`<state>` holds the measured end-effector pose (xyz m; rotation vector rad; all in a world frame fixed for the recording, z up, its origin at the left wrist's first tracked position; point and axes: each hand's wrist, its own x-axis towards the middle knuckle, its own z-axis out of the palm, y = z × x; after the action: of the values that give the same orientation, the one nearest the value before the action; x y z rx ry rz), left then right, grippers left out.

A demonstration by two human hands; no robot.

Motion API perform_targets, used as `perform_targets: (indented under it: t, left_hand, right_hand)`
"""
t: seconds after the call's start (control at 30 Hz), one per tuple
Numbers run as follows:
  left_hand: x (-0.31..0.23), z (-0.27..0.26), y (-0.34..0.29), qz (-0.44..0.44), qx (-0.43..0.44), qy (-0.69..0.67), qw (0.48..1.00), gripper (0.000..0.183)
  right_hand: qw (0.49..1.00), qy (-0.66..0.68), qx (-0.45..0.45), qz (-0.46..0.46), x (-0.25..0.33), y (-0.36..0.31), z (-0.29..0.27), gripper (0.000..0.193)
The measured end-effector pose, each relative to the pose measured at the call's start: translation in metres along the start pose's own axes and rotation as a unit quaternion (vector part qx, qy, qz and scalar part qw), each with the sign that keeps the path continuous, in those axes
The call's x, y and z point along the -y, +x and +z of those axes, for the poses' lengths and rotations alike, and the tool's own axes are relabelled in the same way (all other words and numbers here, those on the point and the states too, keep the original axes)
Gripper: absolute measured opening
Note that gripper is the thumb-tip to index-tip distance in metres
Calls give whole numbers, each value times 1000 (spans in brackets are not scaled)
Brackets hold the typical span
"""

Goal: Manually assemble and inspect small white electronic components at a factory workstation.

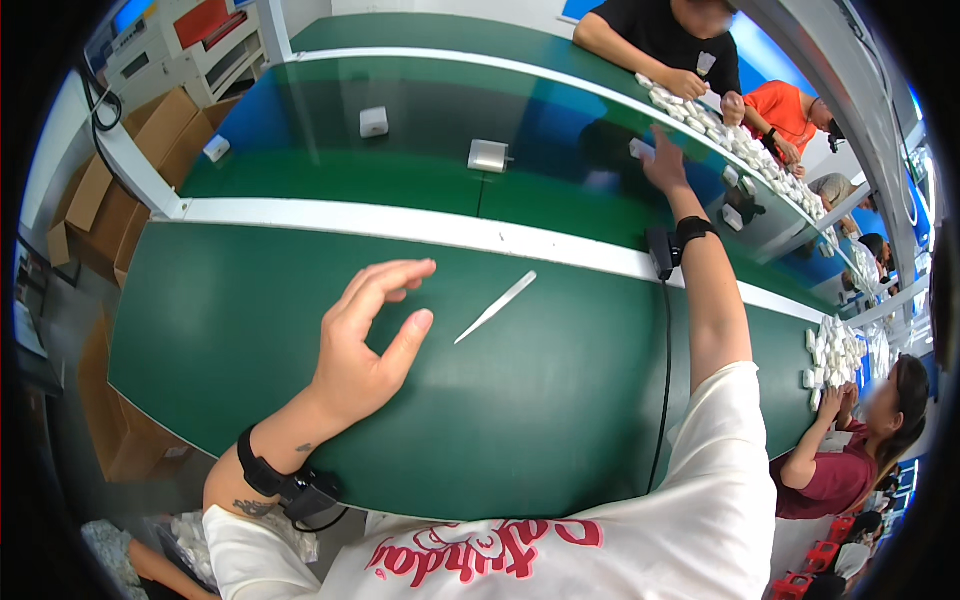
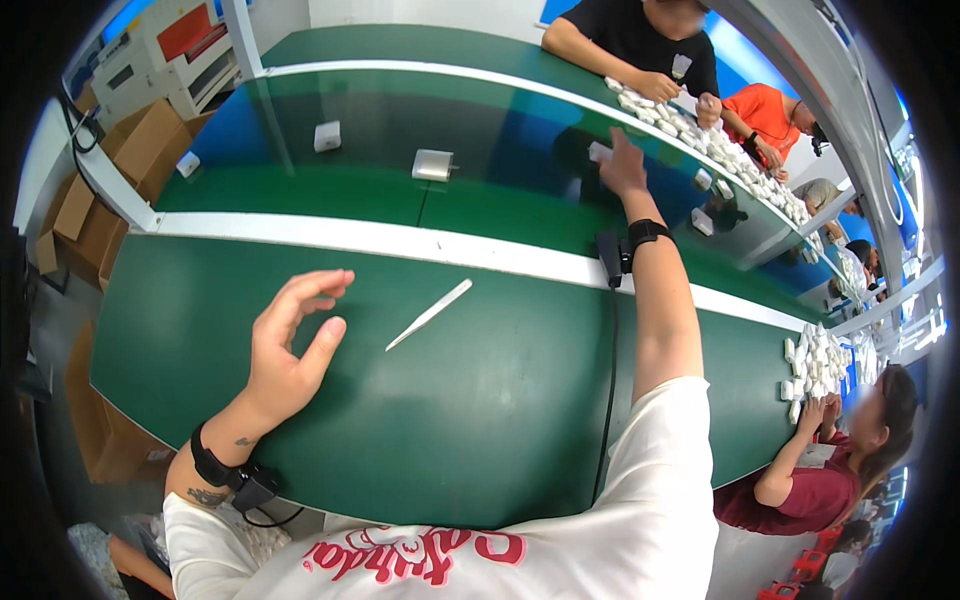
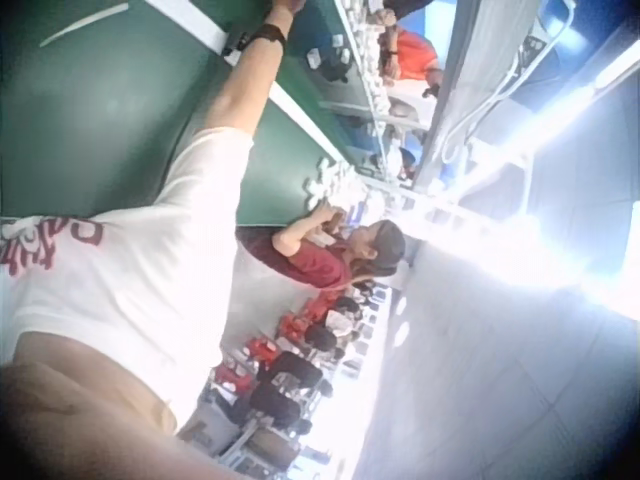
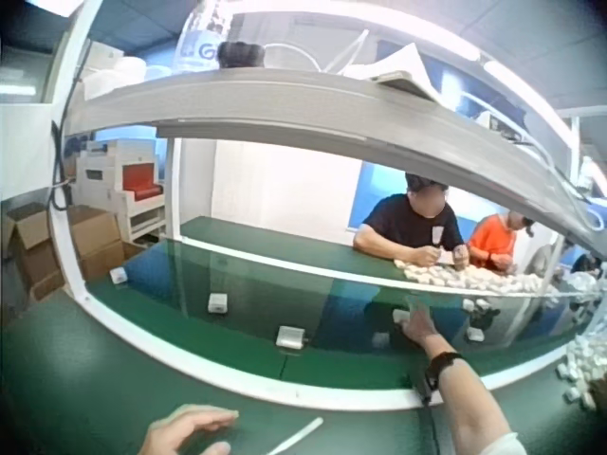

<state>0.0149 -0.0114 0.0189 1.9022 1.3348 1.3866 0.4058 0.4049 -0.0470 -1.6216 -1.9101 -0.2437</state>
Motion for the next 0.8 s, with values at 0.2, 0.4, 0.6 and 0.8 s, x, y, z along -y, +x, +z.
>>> perform_targets:
  t: [0.2,0.4,0.6,0.8]
  left_hand:
    - [0,-2,0,9,-1,16,1000,29]
    - [8,3,-1,29,-9,24,999,22]
    - [6,4,2,44,3,24,999,21]
    - [1,10,1,51,-4,27,998,20]
  right_hand:
    - [909,341,238,13,73,-28,-32,51]
    - [359,833,421,16,212,-129,-143,61]
    - [384,825,416,-2,244,-158,-190,60]
    - [862,419,20,-284,248,-169,-190,51]
